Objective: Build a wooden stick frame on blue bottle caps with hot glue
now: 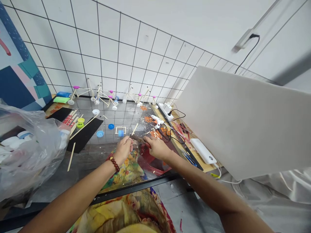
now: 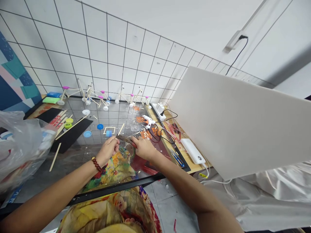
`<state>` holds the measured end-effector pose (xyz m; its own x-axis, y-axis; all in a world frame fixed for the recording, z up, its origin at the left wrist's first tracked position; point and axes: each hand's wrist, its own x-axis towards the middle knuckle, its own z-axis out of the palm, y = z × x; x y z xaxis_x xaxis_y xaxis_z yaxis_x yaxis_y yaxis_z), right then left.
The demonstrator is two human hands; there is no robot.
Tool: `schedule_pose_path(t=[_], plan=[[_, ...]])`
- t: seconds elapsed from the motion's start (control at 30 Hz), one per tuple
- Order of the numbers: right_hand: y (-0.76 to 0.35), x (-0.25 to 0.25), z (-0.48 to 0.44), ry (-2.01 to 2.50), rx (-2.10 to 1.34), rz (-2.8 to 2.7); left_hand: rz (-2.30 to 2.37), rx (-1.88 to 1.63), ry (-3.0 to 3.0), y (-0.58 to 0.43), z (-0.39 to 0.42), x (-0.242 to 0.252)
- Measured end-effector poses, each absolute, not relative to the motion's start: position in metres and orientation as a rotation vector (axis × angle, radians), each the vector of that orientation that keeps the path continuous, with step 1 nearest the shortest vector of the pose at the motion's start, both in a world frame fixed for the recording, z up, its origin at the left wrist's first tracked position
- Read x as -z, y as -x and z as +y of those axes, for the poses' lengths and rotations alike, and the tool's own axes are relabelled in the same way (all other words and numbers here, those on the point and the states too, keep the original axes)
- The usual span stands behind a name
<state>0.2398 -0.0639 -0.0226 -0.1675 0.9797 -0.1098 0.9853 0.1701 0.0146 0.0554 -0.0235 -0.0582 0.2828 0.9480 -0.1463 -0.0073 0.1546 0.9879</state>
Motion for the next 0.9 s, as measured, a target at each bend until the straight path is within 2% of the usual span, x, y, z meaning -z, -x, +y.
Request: schedule_pose_path(t=[0.37, 0.9], plan=[[-0.254, 0.023, -0.059, -1.910, 0.136, 2.401, 0.832, -0.646, -0.868, -0.045, -0.015, 0.040], [-0.248, 0.021, -0.063, -1.947, 0.024, 2.338, 0.938, -0.779, -0.812, -0.052, -0.028, 0.034]])
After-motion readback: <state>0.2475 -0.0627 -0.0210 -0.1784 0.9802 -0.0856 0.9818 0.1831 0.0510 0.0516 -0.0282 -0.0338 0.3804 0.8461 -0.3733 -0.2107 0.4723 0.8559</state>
